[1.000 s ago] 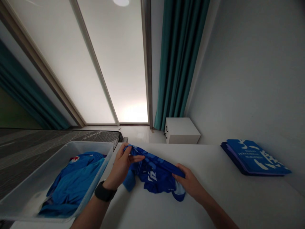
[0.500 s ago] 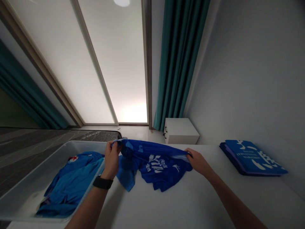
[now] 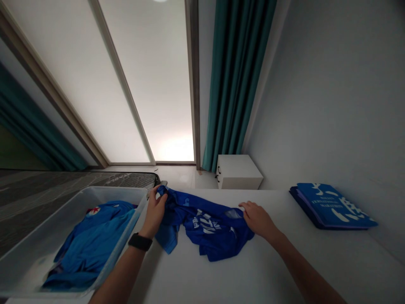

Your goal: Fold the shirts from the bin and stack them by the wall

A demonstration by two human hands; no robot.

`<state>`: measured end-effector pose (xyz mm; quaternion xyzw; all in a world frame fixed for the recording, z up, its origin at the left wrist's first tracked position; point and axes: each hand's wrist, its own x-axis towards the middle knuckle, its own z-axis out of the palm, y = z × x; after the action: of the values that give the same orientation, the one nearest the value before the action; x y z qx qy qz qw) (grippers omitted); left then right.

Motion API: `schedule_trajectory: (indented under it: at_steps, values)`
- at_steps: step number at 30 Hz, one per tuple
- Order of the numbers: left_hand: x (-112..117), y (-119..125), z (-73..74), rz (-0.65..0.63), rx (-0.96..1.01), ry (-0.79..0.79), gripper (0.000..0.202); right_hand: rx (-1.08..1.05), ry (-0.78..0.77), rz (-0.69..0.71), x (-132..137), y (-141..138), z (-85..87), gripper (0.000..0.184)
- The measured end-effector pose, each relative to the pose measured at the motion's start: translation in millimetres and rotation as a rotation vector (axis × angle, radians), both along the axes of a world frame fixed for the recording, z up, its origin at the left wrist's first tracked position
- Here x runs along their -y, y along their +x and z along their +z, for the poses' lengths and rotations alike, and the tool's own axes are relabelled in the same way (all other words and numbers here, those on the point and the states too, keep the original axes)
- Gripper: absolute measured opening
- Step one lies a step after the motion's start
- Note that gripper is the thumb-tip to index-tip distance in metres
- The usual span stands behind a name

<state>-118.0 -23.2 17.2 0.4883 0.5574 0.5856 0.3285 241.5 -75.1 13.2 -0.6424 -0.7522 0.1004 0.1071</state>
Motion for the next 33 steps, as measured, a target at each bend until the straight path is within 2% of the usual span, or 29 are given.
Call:
schedule_trajectory:
  at_steps: [2, 4, 7, 9, 11, 13, 14, 16, 19, 22, 26, 28, 29, 31, 33]
  values:
    - [7.4, 6.7, -4.1, -0.052, -0.092, 0.017, 0.058, 0.013, 0.110, 0.088, 1.1, -9.8, -2.9, 0.037]
    - [16.4, 13.5, -6.8, -0.068, -0.231, 0.089, 0.060, -0.030, 0.154, 0.196, 1.2, -24.9, -1.1, 0.033]
    - [36.2, 26.7, -7.6, -0.028, -0.509, 0.248, 0.044, -0.069, 0.168, 0.269, -5.4, -50.3, 3.5, 0.031]
    - [55.2, 39.1, -7.5, -0.065, -0.661, 0.313, 0.028, -0.046, 0.165, 0.278, -13.6, -65.4, 3.8, 0.031]
    - [77.0, 53.7, -8.7, -0.243, -0.800, 0.327, 0.023, 0.013, 0.157, 0.269, -22.8, -77.6, 1.7, 0.030]
    - [97.3, 67.4, -11.8, -0.477, -0.907, 0.266, 0.025, 0.083, 0.161, 0.239, -31.9, -85.5, -1.5, 0.025]
    - [105.3, 72.9, -13.9, -0.542, -0.949, 0.234, 0.030, 0.103, 0.163, 0.210, -36.5, -87.0, -3.1, 0.020]
    - [114.5, 79.5, -18.7, -0.585, -1.046, 0.197, 0.041, 0.079, 0.142, 0.129, -45.9, -83.7, -5.6, 0.020]
    - [106.8, 77.3, -26.5, -0.530, -1.130, 0.168, 0.039, -0.139, 0.089, -0.028, -58.7, -62.7, -7.6, 0.027]
    - [74.1, 66.7, -33.5, -0.470, -1.125, 0.174, 0.033, -0.390, 0.133, -0.139, -61.8, -32.4, -8.9, 0.027]
    - [18.7, 59.5, -32.6, -0.321, -1.197, 0.135, 0.034, -0.613, 0.144, -0.270, -42.0, -3.3, -13.5, 0.029]
    - [5.1, 64.3, -24.5, -0.273, -1.225, 0.132, 0.034, -0.706, 0.122, -0.283, -26.1, 3.0, -18.5, 0.037]
    - [5.1, 68.7, -19.2, -0.262, -1.231, 0.146, 0.035, -0.730, 0.107, -0.267, -18.2, 4.7, -21.5, 0.037]
    - [19.6, 80.4, -9.4, -0.276, -1.229, 0.189, 0.033, -0.766, 0.067, -0.237, -3.9, 6.3, -27.6, 0.033]
    - [48.3, 93.0, -5.1, -0.394, -1.218, 0.214, 0.027, -0.802, 0.018, -0.230, 7.4, 6.6, -31.7, 0.030]
